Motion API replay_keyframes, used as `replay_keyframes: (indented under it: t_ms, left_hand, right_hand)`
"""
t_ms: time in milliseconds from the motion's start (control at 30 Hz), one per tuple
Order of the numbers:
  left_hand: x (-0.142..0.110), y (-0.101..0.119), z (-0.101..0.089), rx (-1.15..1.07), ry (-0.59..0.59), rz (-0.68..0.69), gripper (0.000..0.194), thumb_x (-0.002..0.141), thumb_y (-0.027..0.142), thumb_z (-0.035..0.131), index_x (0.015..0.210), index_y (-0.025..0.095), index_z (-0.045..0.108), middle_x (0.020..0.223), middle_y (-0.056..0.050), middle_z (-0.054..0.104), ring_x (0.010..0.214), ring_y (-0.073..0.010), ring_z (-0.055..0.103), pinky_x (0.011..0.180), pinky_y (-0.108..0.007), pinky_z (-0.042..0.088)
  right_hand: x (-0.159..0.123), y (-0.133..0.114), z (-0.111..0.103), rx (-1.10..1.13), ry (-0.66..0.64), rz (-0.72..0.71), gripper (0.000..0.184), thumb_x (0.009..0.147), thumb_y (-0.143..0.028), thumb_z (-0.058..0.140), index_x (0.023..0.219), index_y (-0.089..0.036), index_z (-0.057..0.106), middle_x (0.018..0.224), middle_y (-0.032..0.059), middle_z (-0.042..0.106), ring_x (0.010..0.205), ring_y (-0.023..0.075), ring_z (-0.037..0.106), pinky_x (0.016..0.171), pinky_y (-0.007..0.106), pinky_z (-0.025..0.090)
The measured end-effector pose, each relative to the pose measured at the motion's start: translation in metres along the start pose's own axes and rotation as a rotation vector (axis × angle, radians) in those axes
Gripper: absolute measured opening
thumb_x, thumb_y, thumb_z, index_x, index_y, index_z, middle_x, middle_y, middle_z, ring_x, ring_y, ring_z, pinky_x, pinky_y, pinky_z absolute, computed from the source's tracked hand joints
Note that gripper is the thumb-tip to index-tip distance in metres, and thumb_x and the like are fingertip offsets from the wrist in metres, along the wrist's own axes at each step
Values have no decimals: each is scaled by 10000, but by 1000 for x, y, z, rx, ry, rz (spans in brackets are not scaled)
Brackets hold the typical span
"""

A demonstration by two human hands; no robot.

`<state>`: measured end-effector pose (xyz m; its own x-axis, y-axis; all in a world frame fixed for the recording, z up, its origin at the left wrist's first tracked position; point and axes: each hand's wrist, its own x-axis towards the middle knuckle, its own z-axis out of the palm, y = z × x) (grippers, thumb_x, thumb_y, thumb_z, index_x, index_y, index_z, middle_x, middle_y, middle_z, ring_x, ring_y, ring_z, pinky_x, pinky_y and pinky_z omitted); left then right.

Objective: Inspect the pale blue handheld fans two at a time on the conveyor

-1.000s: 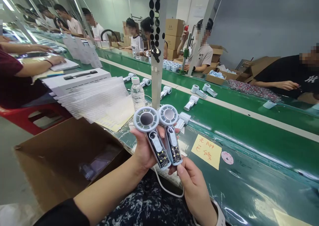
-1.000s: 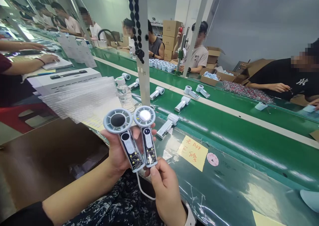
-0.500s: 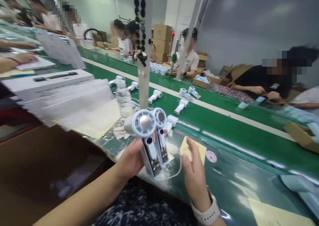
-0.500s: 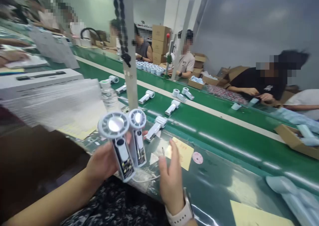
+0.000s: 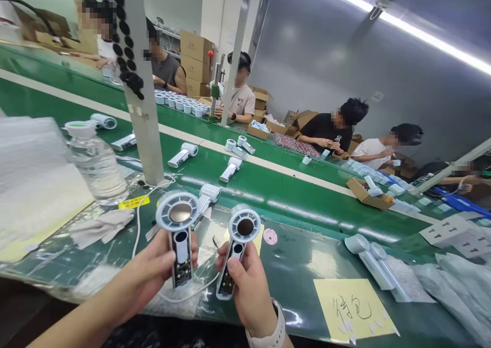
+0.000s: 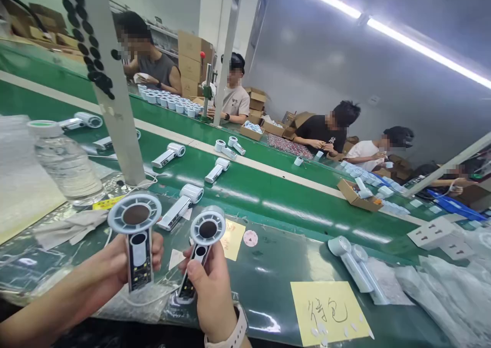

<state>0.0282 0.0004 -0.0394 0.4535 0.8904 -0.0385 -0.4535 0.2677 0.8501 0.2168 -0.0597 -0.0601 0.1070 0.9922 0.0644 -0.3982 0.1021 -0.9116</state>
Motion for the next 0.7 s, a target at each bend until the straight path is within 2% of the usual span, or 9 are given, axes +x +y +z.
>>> replay_keyframes:
  t_ms: [133,300,467,567,700]
  left_hand:
    - [-9,2,0,187,-126,17,405,705,431,832,1022,212,708,968,-82,622,876,-248,590,782,-343,533]
    - [-9,3,5,110,-82,65,329,775,416,784,1008,220,659,864,-32,602,752,-171,579,691,-284,504]
    - [-14,2,10,58,-145,95,480,775,416,793,1159,248,558,853,11,596,683,-153,608,670,-300,498]
    - [-18,-1,9,133,-205,83,392,823,449,743,1060,209,544,833,-3,621,692,-157,610,686,-305,478]
    - [-19,-4,10,151,-271,51,340,864,420,708,1028,210,497,840,-22,653,789,-197,648,770,-347,478]
  right_hand:
    - [-2,-3,3,28,-71,-17,388,809,-519,751,1033,-234,613,938,29,591,747,167,557,664,298,511]
    - [-6,-7,7,93,-107,64,442,783,-515,772,1084,-236,608,947,36,590,722,163,554,658,300,508]
    - [-16,-8,10,124,-166,179,420,793,-503,771,1067,-215,637,877,37,618,708,172,573,668,302,511]
    - [-21,-7,11,76,-128,176,386,830,-502,735,1081,-223,643,868,40,640,692,180,578,662,314,520]
    - [-22,-10,15,68,-82,214,389,828,-467,748,1123,-239,638,1005,66,664,781,205,608,697,332,535]
